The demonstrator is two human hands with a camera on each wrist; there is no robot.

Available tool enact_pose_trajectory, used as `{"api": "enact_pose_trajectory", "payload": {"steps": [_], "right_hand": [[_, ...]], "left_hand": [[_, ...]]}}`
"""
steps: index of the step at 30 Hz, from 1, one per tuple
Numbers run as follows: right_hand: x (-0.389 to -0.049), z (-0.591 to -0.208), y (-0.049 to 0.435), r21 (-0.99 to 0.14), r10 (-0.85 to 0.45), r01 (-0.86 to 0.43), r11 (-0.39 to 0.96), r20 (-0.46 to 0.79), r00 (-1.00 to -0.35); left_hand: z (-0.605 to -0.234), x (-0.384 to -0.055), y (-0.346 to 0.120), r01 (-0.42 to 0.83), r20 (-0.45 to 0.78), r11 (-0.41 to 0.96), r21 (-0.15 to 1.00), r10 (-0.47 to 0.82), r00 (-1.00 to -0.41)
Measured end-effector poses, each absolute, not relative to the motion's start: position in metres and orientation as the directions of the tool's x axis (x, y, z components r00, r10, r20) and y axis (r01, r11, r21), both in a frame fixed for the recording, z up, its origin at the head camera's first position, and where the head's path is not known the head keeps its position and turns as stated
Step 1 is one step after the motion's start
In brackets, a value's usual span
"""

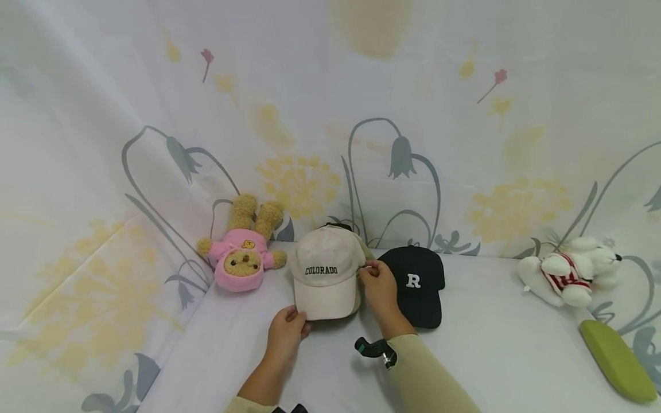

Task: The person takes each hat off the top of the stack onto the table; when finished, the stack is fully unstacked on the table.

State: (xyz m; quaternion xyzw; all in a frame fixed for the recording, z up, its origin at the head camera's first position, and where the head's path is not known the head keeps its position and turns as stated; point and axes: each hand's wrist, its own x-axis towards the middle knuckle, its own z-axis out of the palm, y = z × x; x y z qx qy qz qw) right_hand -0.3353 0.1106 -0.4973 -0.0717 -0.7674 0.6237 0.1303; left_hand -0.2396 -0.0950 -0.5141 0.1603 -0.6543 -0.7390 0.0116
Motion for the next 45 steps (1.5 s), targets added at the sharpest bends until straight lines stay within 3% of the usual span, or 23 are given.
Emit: {"api": "enact_pose_trajectory", "payload": {"steps": [7, 17, 38, 45], "right_hand": [[-0.342, -0.499, 0.104, -0.989, 0.334, -0.014, 0.149, 0.064, -0.940], [-0.342, -0.505, 0.105, -1.000, 0.311, 0.016, -0.016, -0.020, -0.950], [-0.329, -0.493, 0.106, -0.987, 0.277, -0.038, -0.155, -0.006, -0.961], [-0.320, -0.487, 0.109, -0.971, 0.259, -0.025, -0.239, -0.039, -0.965]], "left_hand": [[-0.517, -0.242, -0.096, -0.186, -0.216, -0.144, 0.972, -0.237, -0.947], [-0.519, -0.240, -0.097, -0.202, -0.237, -0.176, 0.963, -0.203, -0.950], [-0.516, -0.235, -0.103, -0.208, -0.233, -0.187, 0.960, -0.118, -0.965], [-0.508, -0.231, -0.103, -0.206, -0.222, -0.129, 0.970, -0.127, -0.967]]}}
